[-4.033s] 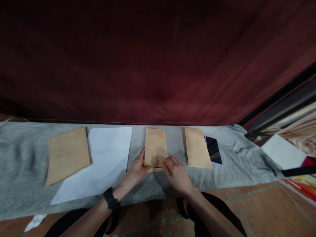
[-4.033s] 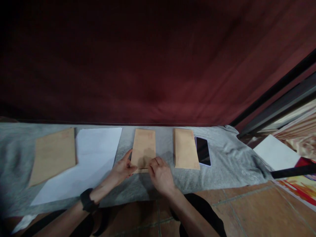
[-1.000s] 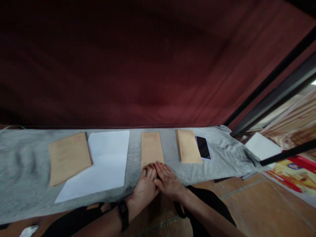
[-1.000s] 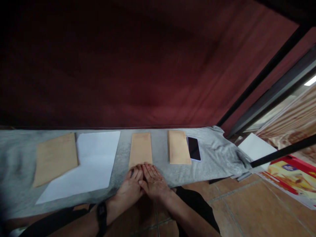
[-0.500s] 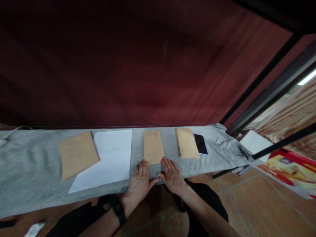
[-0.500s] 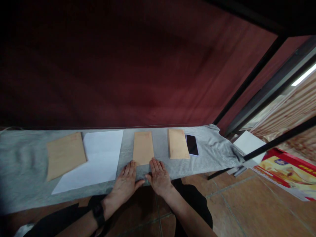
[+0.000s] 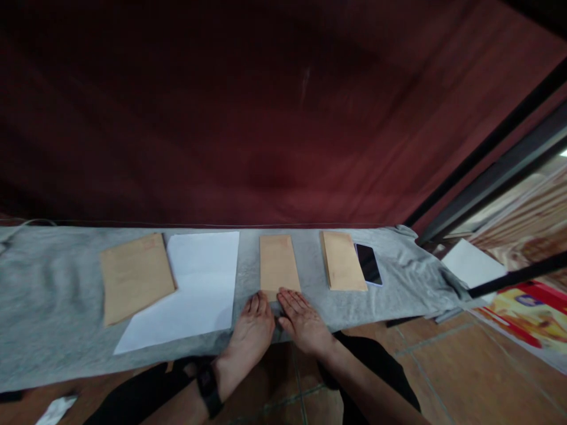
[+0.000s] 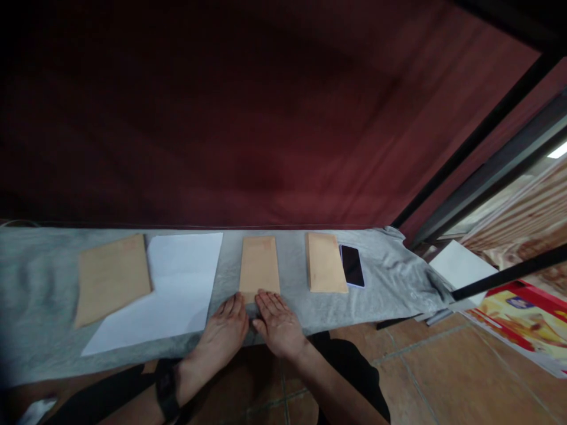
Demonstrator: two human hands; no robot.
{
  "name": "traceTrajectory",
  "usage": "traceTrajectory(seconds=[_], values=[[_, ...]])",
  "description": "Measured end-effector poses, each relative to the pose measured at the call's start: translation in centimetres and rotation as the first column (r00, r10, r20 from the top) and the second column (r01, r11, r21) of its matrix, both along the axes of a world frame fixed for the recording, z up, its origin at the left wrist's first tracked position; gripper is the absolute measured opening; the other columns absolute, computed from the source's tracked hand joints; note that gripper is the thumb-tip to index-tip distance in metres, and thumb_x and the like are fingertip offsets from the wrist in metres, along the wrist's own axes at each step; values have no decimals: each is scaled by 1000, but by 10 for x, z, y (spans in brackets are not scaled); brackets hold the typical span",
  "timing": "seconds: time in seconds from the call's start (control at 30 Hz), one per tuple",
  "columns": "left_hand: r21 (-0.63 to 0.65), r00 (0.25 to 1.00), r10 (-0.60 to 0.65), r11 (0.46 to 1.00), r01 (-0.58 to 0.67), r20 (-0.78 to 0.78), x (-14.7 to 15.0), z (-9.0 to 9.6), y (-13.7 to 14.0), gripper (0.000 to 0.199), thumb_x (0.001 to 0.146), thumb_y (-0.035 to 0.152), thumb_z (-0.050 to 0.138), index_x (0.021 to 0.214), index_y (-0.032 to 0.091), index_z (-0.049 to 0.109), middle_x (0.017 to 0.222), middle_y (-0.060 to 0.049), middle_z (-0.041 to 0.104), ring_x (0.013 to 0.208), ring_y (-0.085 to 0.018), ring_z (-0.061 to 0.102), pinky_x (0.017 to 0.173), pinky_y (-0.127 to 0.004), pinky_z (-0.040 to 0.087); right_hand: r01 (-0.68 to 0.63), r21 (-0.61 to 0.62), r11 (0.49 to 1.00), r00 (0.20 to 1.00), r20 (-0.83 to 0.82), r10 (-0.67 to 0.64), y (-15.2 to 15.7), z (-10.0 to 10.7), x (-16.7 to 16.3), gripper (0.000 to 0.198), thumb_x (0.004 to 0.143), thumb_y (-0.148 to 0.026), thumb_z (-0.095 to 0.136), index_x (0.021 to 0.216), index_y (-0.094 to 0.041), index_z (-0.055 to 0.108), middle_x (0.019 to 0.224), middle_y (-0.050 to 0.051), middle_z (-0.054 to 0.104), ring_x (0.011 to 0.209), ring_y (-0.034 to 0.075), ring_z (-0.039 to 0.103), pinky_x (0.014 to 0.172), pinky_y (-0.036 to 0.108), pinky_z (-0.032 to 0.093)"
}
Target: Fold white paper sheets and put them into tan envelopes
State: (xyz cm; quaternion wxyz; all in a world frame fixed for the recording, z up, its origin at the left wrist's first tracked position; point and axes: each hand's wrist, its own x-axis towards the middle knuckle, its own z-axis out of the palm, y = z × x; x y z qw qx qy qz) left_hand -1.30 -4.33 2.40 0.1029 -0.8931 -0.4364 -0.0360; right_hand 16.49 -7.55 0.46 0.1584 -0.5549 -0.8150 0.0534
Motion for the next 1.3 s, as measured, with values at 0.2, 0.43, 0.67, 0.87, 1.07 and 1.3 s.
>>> traceTrajectory(seconds=[0.2,0.43,0.67,0.87,1.07,1.3], values=[[-24,975,-12,1000,18,223,-2,-1,17,39,96,13,40,122,8,69,127,-20,69,121,-29,63,106,-47,48,40,22,999,999,-25,-40,4,-4,4,52,100,-22,50,151,-17,48,154,10,50,142,22,48,121,43,41],[-128,943,-165,969,209,289,18,-23,44,52,105,31,29,153,15,43,157,-11,48,146,-16,42,120,-37,35,75,32,997,997,-24,-75,6,-16,-4,47,95,-18,54,141,-10,59,145,18,59,139,27,53,119,47,42],[-182,983,-94,976,123,160,42,-26,102,57,104,34,25,157,15,34,164,-11,36,152,-19,32,123,-42,24,95,23,995,995,-45,-94,8,-19,-5,44,101,-26,49,143,-12,57,148,14,57,139,25,52,120,43,41],[-183,983,16,983,18,183,71,-16,144,54,104,36,29,154,20,42,163,-10,39,152,-26,31,123,-52,20,71,46,996,996,-63,-69,7,-19,-2,46,103,-28,46,146,-13,53,153,11,52,142,23,49,121,40,40],[-238,971,97,970,-44,217,75,-12,154,54,103,37,32,153,19,42,163,-11,39,153,-30,28,123,-57,18,62,75,995,995,-85,-55,6,-22,-2,48,101,-22,50,147,-11,52,154,12,51,142,24,48,122,39,38],[-362,906,209,930,-68,367,33,-33,111,58,96,35,43,150,13,44,163,-17,36,153,-31,30,123,-53,25,84,150,985,988,-142,-63,9,-27,-4,43,100,-26,55,141,-16,60,148,11,58,133,25,57,116,39,44]])
